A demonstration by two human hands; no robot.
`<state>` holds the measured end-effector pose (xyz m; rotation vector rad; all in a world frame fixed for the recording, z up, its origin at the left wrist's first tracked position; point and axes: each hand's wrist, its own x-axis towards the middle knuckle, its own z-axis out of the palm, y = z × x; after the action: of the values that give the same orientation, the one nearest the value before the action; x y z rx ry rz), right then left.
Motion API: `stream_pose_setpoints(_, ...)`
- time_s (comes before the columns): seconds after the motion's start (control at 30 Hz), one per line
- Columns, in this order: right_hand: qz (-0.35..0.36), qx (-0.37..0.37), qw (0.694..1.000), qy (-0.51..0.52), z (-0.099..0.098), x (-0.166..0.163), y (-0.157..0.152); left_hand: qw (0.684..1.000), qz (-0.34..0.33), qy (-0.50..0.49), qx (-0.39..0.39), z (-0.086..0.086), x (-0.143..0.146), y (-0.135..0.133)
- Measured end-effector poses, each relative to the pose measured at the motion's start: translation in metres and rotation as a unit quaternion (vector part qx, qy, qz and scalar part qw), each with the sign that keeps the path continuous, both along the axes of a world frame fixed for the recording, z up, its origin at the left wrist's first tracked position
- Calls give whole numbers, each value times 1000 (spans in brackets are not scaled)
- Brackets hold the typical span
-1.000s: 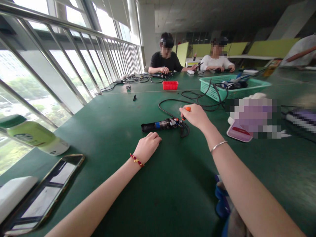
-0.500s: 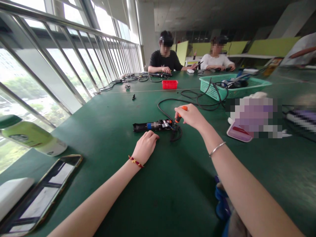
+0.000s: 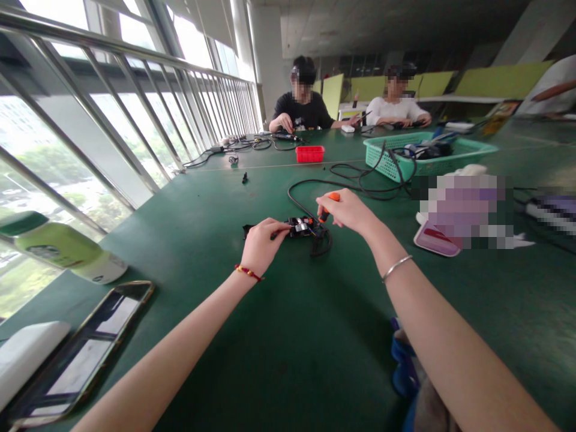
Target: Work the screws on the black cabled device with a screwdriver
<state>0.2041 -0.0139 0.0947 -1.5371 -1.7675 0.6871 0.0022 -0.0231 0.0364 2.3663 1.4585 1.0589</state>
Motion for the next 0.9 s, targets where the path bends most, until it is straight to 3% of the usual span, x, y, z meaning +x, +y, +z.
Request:
stream_pose_setpoints(0.13, 3, -8, 1000, 9, 0, 1, 0, 999, 18, -26, 9, 8, 17, 18)
stream_pose_setpoints(0.33, 15, -21, 999, 20, -1, 5, 2, 1000, 23, -3, -7, -10, 28, 27)
stream_pose_setpoints(0.5, 16, -14, 999, 30, -3, 7, 5, 999, 27, 36, 6, -13, 26, 26)
stream_pose_setpoints(0.73, 16, -9, 999, 33, -3, 6, 4, 989, 28, 138, 46, -10, 27, 26)
stream_pose_setpoints(0.9, 15, -5, 999, 35, -3, 6, 5, 956, -5, 282, 84, -8, 27, 22)
